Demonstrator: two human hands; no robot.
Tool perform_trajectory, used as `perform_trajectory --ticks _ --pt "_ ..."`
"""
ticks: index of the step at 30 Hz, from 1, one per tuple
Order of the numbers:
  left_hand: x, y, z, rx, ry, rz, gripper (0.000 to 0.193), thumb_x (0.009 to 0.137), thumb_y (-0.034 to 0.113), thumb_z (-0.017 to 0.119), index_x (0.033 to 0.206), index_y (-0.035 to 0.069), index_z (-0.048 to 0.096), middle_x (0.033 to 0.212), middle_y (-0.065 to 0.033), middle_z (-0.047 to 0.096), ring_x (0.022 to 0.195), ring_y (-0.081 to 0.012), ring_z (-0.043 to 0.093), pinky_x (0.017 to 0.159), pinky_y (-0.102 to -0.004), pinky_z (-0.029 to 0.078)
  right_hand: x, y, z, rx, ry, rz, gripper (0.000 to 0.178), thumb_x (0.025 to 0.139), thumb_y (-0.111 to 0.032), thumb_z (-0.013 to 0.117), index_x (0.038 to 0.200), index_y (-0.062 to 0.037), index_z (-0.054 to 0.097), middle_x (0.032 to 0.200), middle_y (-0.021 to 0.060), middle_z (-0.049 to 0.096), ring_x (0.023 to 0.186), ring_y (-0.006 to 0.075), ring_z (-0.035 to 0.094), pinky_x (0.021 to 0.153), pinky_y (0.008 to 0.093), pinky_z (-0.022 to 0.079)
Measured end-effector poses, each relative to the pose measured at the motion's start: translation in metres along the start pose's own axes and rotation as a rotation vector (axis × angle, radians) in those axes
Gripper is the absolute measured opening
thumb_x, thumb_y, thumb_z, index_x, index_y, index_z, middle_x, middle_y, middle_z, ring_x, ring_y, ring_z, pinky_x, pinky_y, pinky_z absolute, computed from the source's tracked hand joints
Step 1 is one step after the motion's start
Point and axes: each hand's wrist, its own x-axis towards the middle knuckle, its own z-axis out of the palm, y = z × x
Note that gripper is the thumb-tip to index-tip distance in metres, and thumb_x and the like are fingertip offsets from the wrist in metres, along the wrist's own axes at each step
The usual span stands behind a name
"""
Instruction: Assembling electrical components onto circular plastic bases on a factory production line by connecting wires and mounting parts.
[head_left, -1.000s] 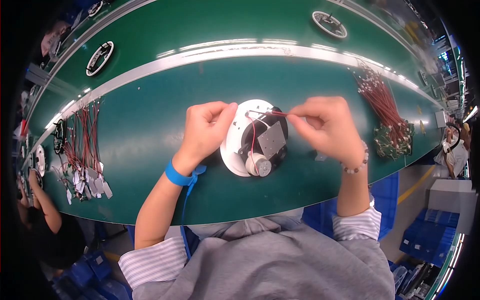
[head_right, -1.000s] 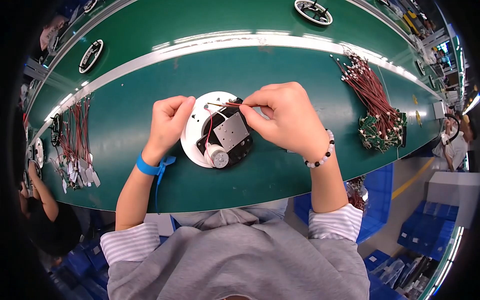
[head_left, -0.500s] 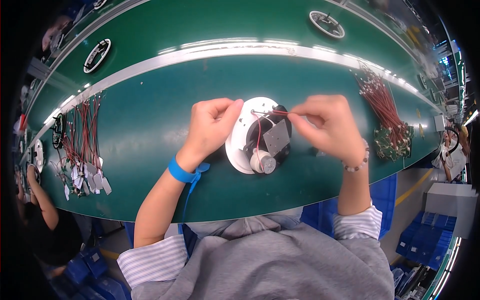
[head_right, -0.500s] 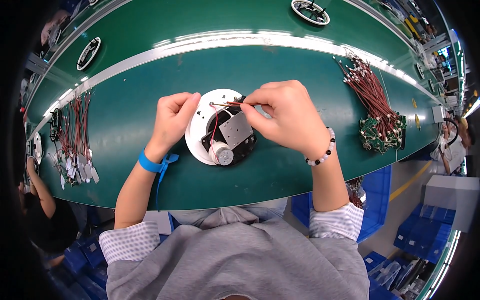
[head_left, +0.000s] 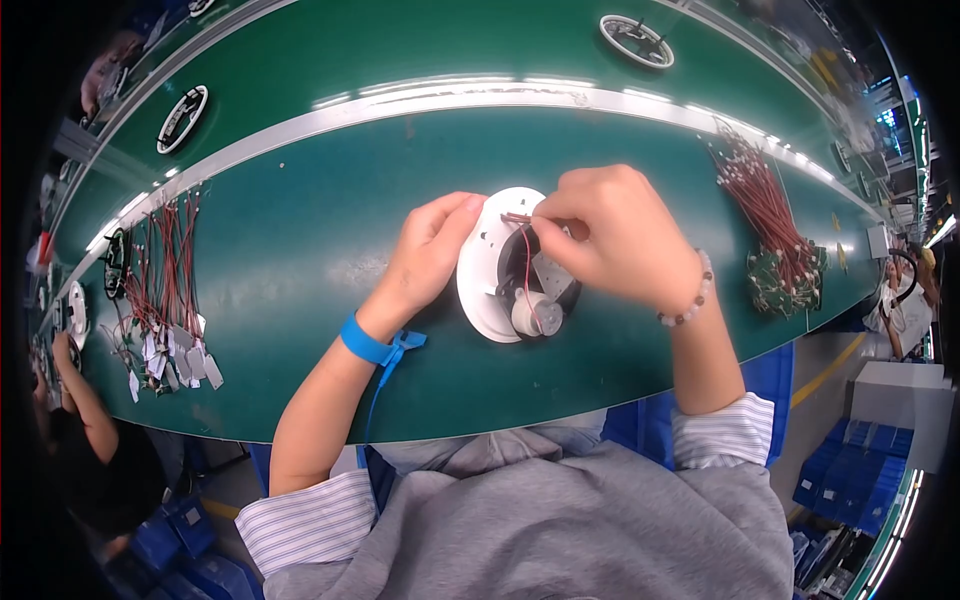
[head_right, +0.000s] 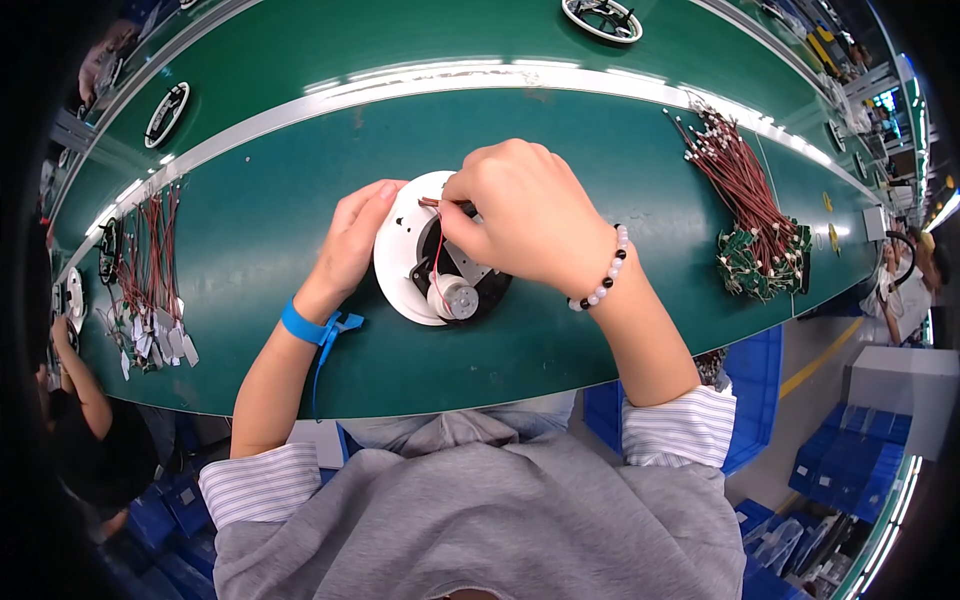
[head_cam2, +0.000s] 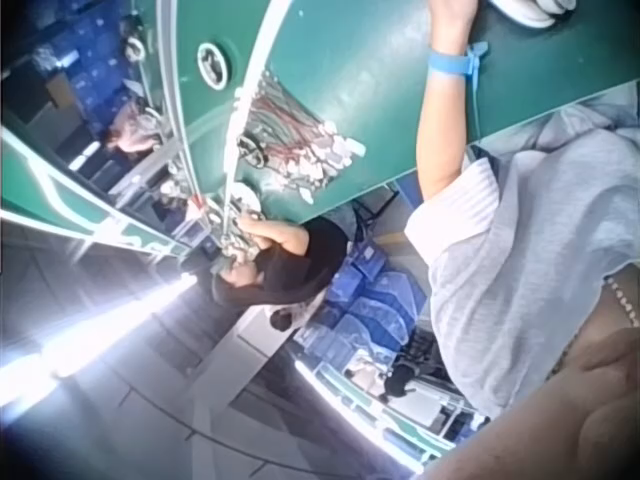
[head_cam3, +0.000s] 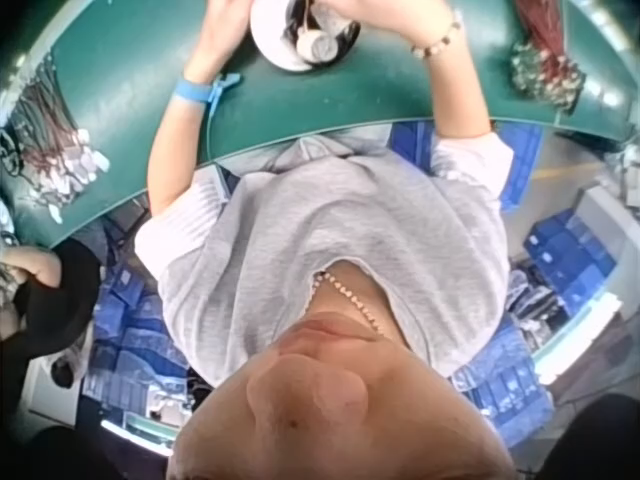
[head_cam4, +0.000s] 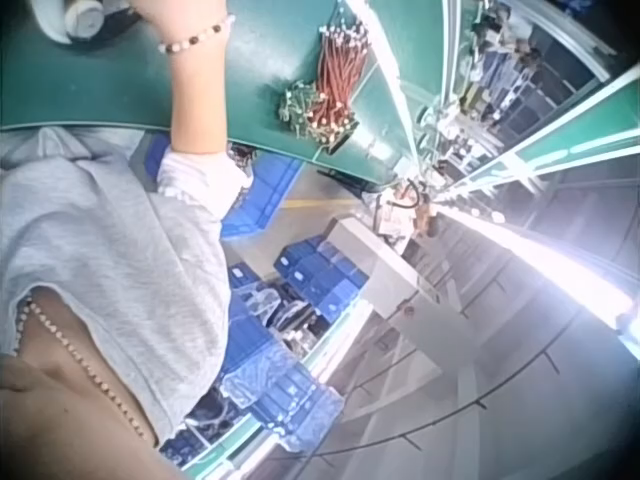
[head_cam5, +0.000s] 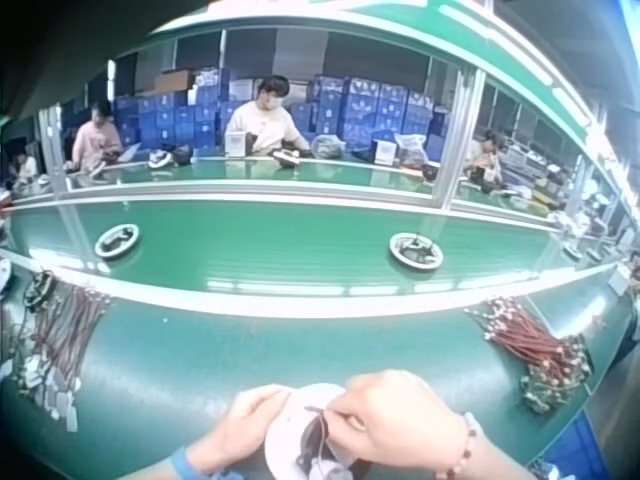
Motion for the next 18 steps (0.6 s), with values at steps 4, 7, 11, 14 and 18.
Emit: perform_trajectory --ticks 4,7,11,14,18 --pt "0.000 0.000 0.000 0.011 -0.013 0.005 0.028 0.086 0.021 0.042 0.093 -0.003 0.054 0.082 -0.0057 0.058 0.074 -0.0077 0.051 0.066 -0.0208 0.041 0.004 0.004 -0.004 0.051 -0.079 0.020 0.009 0.062 -0.009 0.055 0.060 -0.0016 0.060 0.050 0.0096 0.049 0.044 0.0228 0.047 0.043 0.0301 0.037" --pt "0.000 0.000 0.000 0.014 -0.006 0.029 0.028 0.086 0.020 0.042 0.093 -0.004 0.054 0.083 -0.0056 0.058 0.074 -0.0079 0.051 0.067 -0.0206 0.042 0.009 0.008 -0.006 0.037 -0.158 0.019 0.011 0.061 -0.010 0.054 0.060 -0.0007 0.059 0.051 0.0105 0.049 0.045 0.0244 0.048 0.043 0.0311 0.038" --pt "0.000 -0.002 -0.002 0.015 0.003 0.032 0.026 0.086 0.018 0.042 0.094 -0.004 0.055 0.084 -0.0061 0.058 0.075 -0.0079 0.052 0.067 -0.0203 0.042 0.020 0.005 -0.008 -0.047 -0.310 0.066 0.012 0.063 -0.011 0.054 0.059 -0.0007 0.059 0.054 0.0111 0.052 0.049 0.0260 0.050 0.046 0.0327 0.039" --pt "0.000 -0.001 -0.001 0.015 0.004 0.043 0.026 0.086 0.017 0.042 0.095 -0.004 0.055 0.084 -0.0061 0.059 0.074 -0.0079 0.052 0.066 -0.0204 0.042 0.022 0.004 0.001 -0.103 -0.124 -0.032 0.011 0.064 -0.011 0.056 0.060 -0.0013 0.060 0.058 0.0107 0.053 0.053 0.0259 0.052 0.049 0.0326 0.041" --pt "-0.001 -0.001 0.000 -0.011 0.016 0.028 0.026 0.086 0.017 0.043 0.094 -0.004 0.055 0.083 -0.0057 0.058 0.074 -0.0075 0.052 0.066 -0.0204 0.042 0.019 0.005 0.006 -0.020 -0.078 -0.039 0.008 0.064 -0.009 0.057 0.062 -0.0019 0.060 0.060 0.0102 0.054 0.055 0.0256 0.052 0.050 0.0324 0.041"
